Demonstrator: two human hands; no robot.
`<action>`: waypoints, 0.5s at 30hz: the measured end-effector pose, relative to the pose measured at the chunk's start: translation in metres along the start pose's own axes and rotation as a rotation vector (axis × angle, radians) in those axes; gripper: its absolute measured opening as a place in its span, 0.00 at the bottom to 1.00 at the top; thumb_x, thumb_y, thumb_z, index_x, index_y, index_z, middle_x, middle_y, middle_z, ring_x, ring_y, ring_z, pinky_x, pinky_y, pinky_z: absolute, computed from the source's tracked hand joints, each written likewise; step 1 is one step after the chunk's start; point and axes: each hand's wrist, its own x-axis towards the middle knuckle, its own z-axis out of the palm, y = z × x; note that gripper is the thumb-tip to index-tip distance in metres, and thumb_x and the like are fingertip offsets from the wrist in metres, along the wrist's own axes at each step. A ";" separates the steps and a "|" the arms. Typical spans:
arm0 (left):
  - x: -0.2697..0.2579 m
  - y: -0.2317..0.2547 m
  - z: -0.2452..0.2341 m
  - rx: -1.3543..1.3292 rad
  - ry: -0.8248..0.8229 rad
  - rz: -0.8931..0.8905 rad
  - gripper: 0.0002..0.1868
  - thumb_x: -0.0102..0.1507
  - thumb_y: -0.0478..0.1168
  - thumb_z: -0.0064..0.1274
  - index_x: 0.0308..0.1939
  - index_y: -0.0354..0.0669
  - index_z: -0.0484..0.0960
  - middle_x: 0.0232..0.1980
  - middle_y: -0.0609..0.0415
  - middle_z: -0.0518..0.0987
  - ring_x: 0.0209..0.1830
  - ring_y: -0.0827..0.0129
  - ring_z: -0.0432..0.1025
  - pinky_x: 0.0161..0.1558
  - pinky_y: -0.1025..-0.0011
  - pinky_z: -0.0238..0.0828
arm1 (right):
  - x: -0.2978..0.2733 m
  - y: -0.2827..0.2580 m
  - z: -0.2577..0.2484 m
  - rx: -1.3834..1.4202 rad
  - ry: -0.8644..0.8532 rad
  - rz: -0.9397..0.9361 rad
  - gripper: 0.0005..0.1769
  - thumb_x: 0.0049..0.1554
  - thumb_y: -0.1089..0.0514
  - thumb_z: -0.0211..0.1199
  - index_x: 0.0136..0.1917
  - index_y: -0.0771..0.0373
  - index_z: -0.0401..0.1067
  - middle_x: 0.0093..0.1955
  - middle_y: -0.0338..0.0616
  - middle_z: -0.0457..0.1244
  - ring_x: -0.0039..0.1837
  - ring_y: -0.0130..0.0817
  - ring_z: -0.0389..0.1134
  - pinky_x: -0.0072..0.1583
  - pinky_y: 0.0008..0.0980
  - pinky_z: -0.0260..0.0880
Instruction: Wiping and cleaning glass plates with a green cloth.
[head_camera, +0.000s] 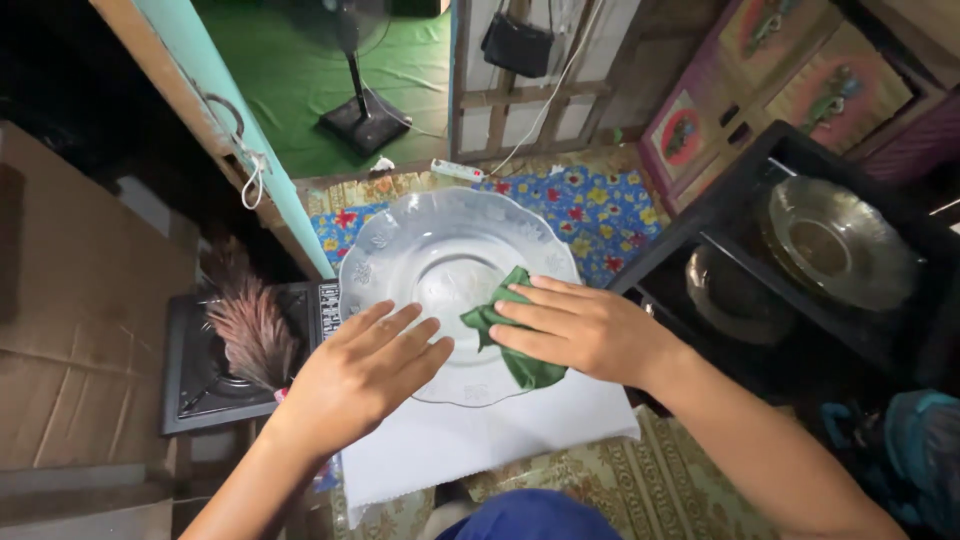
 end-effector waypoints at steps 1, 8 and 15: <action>0.005 0.004 0.003 0.007 0.002 0.003 0.11 0.62 0.34 0.37 0.46 0.42 0.74 0.47 0.49 0.72 0.46 0.55 0.69 0.52 0.58 0.64 | -0.005 -0.001 0.000 -0.006 0.004 -0.003 0.14 0.55 0.67 0.50 0.55 0.62 0.65 0.57 0.49 0.60 0.59 0.44 0.62 0.60 0.43 0.63; 0.054 0.048 0.025 0.070 -0.052 -0.016 0.11 0.58 0.32 0.41 0.44 0.38 0.72 0.42 0.44 0.72 0.43 0.54 0.70 0.48 0.62 0.67 | -0.041 -0.021 -0.020 -0.198 0.125 0.069 0.09 0.54 0.65 0.52 0.48 0.63 0.70 0.50 0.47 0.63 0.51 0.40 0.66 0.54 0.36 0.67; 0.078 0.079 0.038 -0.013 -0.046 0.041 0.10 0.60 0.32 0.40 0.44 0.36 0.72 0.46 0.45 0.73 0.47 0.54 0.70 0.48 0.60 0.66 | -0.106 -0.006 -0.044 -0.204 0.091 0.036 0.11 0.56 0.66 0.48 0.50 0.62 0.69 0.53 0.48 0.62 0.55 0.41 0.64 0.58 0.37 0.64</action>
